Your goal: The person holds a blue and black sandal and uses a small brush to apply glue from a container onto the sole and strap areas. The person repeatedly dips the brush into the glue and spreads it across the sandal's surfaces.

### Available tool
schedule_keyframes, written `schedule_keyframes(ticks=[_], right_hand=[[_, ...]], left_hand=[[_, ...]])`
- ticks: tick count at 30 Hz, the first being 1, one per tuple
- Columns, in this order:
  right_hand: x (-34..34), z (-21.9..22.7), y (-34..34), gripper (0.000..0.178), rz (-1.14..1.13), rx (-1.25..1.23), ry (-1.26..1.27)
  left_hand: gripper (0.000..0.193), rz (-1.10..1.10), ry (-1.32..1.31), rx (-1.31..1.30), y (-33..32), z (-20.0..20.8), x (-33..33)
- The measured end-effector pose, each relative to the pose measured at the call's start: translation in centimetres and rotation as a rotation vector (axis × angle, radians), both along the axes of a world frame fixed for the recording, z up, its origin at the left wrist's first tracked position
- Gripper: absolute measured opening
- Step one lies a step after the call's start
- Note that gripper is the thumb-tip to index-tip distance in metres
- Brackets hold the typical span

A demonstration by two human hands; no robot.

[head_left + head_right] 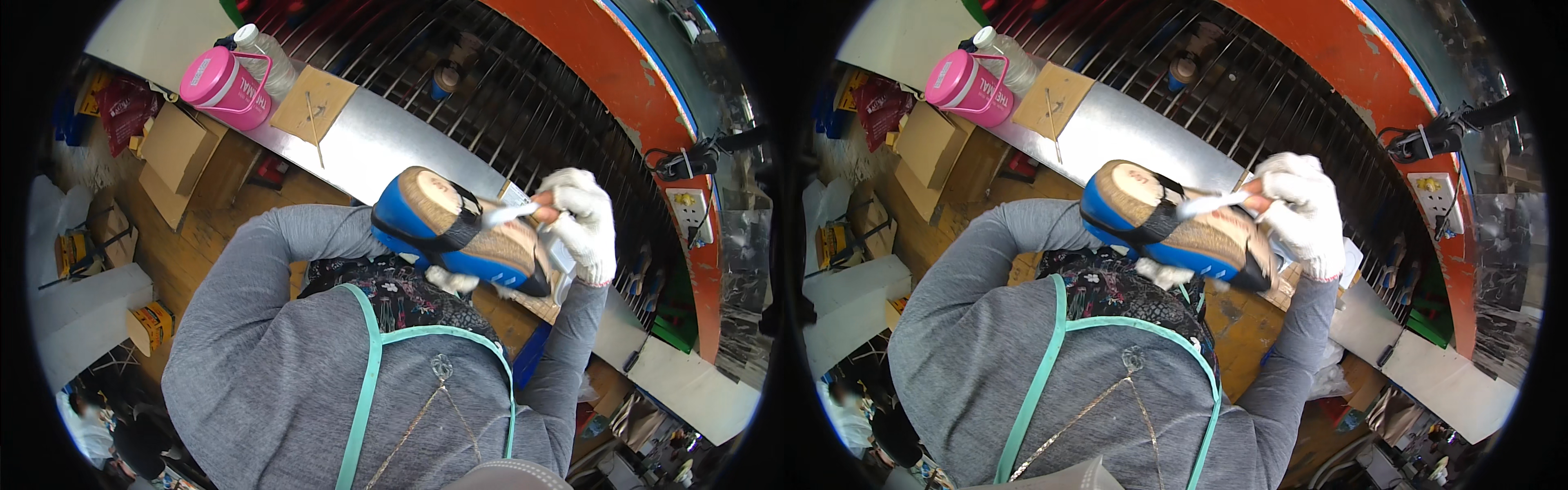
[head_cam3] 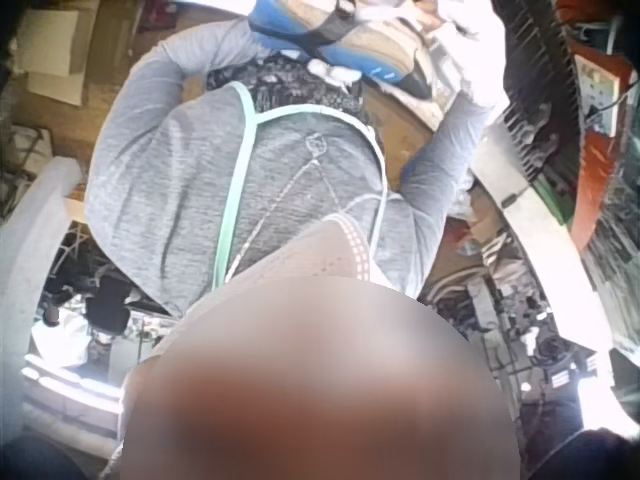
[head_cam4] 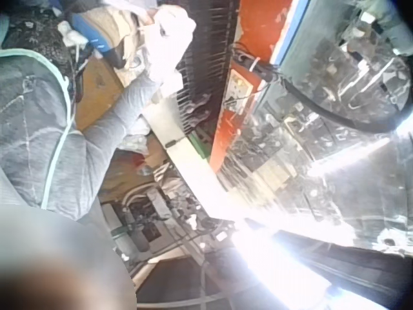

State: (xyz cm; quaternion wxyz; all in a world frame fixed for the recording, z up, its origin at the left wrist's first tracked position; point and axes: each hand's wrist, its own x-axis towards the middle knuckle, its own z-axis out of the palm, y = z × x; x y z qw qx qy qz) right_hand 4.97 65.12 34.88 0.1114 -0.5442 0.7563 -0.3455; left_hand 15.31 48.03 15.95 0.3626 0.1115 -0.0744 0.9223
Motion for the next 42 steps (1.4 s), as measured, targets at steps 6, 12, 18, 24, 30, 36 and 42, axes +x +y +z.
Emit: schedule_keyframes(ticks=[6, 12, 18, 24, 30, 36, 42], right_hand=[[6.7, -2.8, -0.3, 0.01, -0.447, -0.063, 0.1], [8.1, -5.7, -4.1, 0.016, -0.512, -0.141, 0.372], [-0.1, -6.0, -6.2, 0.016, -0.837, -0.156, 0.507], [0.9, -7.4, -9.9, 0.012, -0.768, -0.081, 0.701], [1.1, -11.9, -11.4, 0.015, -0.591, -0.201, -0.471], [-1.3, -20.0, -12.0, 0.019, -0.82, -0.428, -1.033], [-5.6, -26.6, -16.1, 0.03, -0.924, -0.206, -0.904]], left_hand=[[0.078, 0.269, -0.16, 0.129, -3.7, -2.1, -4.4], [0.082, 0.74, 0.041, -0.57, -9.8, -1.2, -4.6], [0.078, 0.605, -0.175, -0.654, -10.5, 2.8, -2.9], [0.076, 0.643, -0.268, -0.591, -12.5, 3.0, -3.2], [0.075, 0.732, -0.486, -0.559, -16.0, -1.9, -3.0], [0.062, 0.7, -0.702, -0.495, -22.6, -9.9, -6.7], [0.065, 0.81, -0.829, -0.595, -31.8, -12.9, -15.5]])
